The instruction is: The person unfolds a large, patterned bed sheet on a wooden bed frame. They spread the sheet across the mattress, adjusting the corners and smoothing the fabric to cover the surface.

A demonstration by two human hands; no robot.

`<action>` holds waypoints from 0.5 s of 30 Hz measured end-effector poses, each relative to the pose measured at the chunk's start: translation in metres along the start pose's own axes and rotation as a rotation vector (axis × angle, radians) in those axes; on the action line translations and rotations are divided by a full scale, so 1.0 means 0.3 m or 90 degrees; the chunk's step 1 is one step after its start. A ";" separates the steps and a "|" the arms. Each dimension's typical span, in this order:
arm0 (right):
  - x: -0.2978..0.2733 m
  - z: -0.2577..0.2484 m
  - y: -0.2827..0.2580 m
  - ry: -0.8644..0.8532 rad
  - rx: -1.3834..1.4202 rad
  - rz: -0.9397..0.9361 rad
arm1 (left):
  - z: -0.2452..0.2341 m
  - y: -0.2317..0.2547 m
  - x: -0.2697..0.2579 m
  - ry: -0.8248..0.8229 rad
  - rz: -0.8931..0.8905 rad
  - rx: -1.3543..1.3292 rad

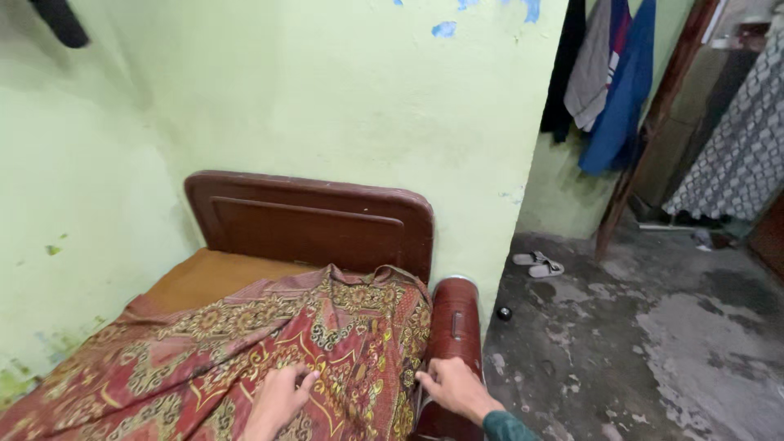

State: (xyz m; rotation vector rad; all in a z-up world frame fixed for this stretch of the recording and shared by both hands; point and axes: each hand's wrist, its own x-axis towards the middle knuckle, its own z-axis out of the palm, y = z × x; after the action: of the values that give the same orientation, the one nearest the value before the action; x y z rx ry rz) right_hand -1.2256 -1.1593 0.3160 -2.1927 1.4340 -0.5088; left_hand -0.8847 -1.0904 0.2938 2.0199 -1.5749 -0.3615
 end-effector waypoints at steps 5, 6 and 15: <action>0.404 -0.009 0.127 -0.010 -0.003 0.085 | 0.070 0.049 0.467 -0.114 -0.049 0.015; 0.481 -0.006 0.149 -0.019 0.004 0.097 | 0.090 0.072 0.565 -0.143 -0.052 0.018; 1.176 0.224 0.556 -0.097 0.039 0.183 | 0.475 0.093 1.291 -0.252 -0.053 0.080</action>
State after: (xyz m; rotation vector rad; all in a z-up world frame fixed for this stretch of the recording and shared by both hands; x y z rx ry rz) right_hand -1.1780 -1.5299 0.1843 -1.8909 1.5923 -0.2752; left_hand -0.8739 -1.5005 0.2399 2.2143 -1.7842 -0.7504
